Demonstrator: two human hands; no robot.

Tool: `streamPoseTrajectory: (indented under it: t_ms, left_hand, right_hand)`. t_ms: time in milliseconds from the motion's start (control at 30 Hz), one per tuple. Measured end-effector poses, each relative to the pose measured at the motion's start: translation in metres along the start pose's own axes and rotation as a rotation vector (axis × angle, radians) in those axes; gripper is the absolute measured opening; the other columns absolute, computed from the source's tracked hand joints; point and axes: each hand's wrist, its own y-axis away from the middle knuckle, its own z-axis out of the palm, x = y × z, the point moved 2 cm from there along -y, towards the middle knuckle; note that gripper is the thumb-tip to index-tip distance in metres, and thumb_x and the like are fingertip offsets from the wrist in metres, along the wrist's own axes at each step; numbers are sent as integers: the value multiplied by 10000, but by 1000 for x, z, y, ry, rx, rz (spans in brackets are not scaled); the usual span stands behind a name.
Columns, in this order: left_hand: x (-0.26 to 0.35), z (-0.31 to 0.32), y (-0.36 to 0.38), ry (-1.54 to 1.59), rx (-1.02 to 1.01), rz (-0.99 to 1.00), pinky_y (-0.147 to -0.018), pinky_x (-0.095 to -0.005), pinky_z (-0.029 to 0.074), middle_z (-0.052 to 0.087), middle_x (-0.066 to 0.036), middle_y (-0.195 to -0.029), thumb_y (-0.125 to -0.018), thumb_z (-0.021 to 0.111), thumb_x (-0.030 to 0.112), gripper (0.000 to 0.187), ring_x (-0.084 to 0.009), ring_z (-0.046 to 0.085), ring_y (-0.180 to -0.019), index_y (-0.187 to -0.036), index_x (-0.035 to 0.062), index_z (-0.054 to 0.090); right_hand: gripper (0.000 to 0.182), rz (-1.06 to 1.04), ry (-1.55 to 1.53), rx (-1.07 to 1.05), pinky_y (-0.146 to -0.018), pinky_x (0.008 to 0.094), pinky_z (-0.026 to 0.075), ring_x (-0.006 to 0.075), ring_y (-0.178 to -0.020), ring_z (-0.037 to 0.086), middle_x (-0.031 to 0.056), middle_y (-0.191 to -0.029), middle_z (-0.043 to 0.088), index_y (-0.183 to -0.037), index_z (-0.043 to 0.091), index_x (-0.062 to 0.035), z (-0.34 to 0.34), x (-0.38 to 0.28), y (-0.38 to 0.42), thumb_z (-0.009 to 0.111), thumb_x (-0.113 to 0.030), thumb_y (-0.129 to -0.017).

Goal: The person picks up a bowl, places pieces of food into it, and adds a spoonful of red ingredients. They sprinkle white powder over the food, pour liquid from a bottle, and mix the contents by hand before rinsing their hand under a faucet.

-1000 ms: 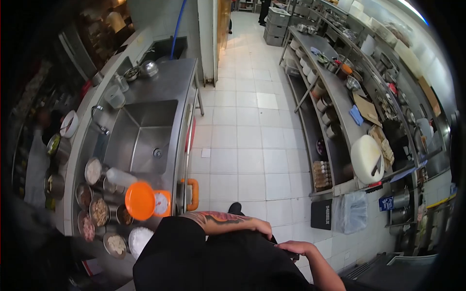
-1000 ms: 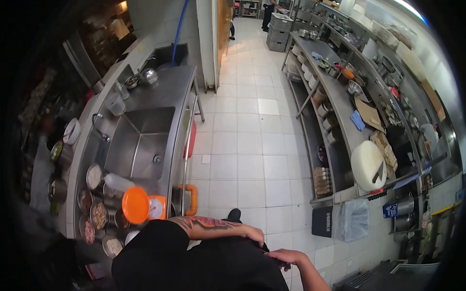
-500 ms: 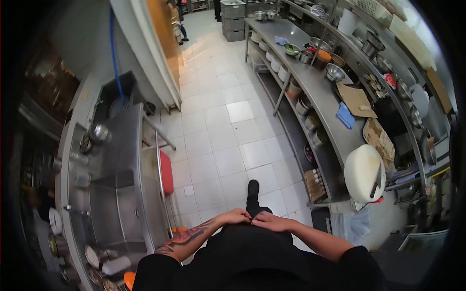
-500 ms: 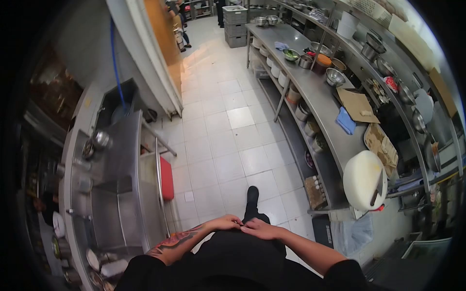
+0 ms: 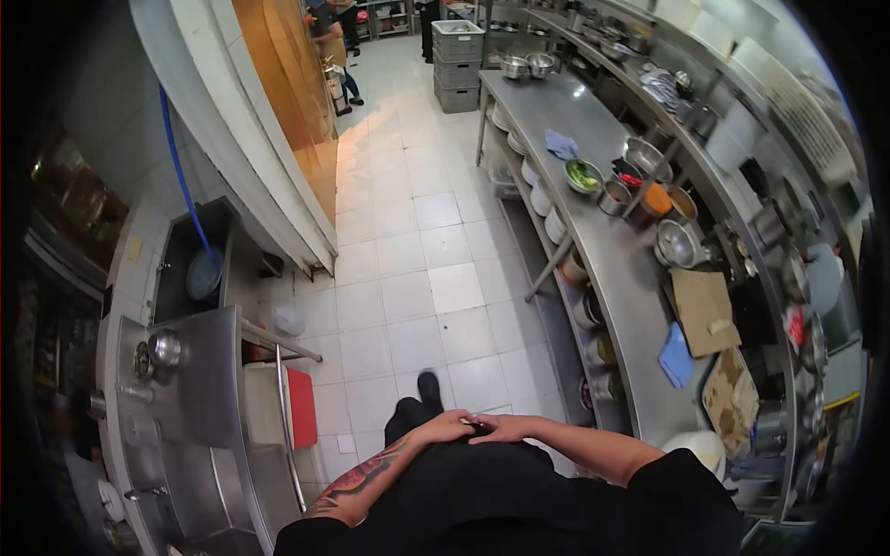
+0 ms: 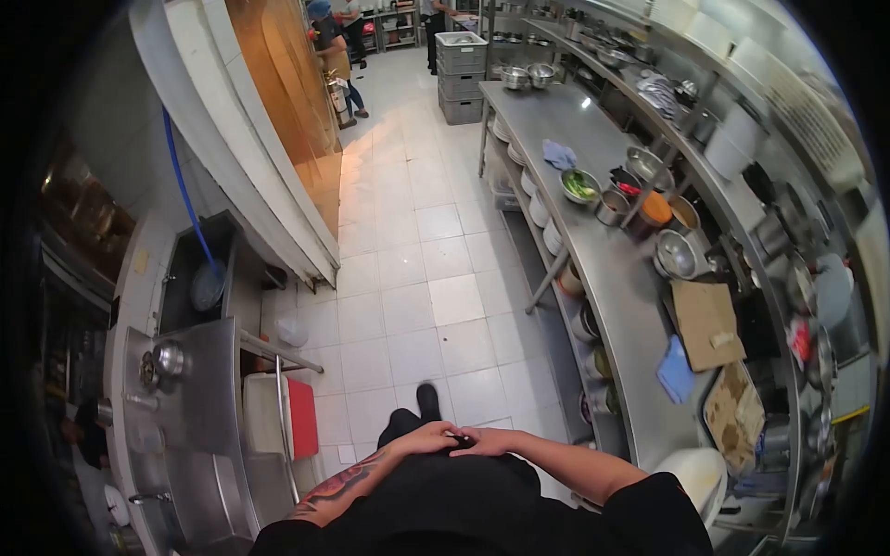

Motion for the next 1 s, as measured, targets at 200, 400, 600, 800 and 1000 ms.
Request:
streamPoseTrajectory:
  t_ms: [200, 400, 600, 800, 1000]
  left_hand:
    - [75, -134, -106, 2, -170, 33, -525, -258, 422, 623, -41, -740, -872, 641, 162, 498, -80, 536, -606, -1332, 9, 528]
    - [167, -287, -193, -162, -509, 24, -800, -284, 499, 679, -93, -1009, -908, 635, 243, 512, -131, 623, -906, -1352, 6, 538]
    - [209, -426, -285, -318, -637, -72, -972, -309, 455, 650, -105, -1201, -955, 565, 256, 456, -165, 592, -1084, -1341, 14, 552]
    - [229, -543, -379, 108, -439, -106, -1008, -289, 430, 621, -97, -1257, -988, 538, 248, 446, -146, 560, -1159, -1369, 16, 542]
    - [298, -647, -448, 422, -165, -135, -988, -252, 443, 633, -58, -1225, -1010, 567, 234, 389, -114, 575, -1127, -1329, 11, 575]
  right_hand:
    - [897, 137, 150, 225, -1011, 446, 470, 388, -1178, 607, 219, -1277, 625, -1431, 453, -89, -153, -8, -52, 607, -720, -812]
    - [489, 307, 390, 262, -904, 473, 520, 371, -1086, 659, 178, -1165, 687, -1264, 621, -145, -289, -21, -112, 588, -442, -877]
    - [253, 81, 298, 682, -829, 455, 551, 353, -972, 698, 161, -1008, 728, -1048, 750, -174, -439, -77, -150, 612, -253, -852]
    - [261, -25, 260, 628, -806, 414, 534, 320, -945, 697, 142, -980, 728, -1031, 760, -143, -624, -84, -187, 649, -232, -812]
    - [287, -254, 191, 399, -771, 390, 530, 326, -889, 700, 158, -944, 729, -1037, 744, -67, -815, -133, -203, 715, -219, -795]
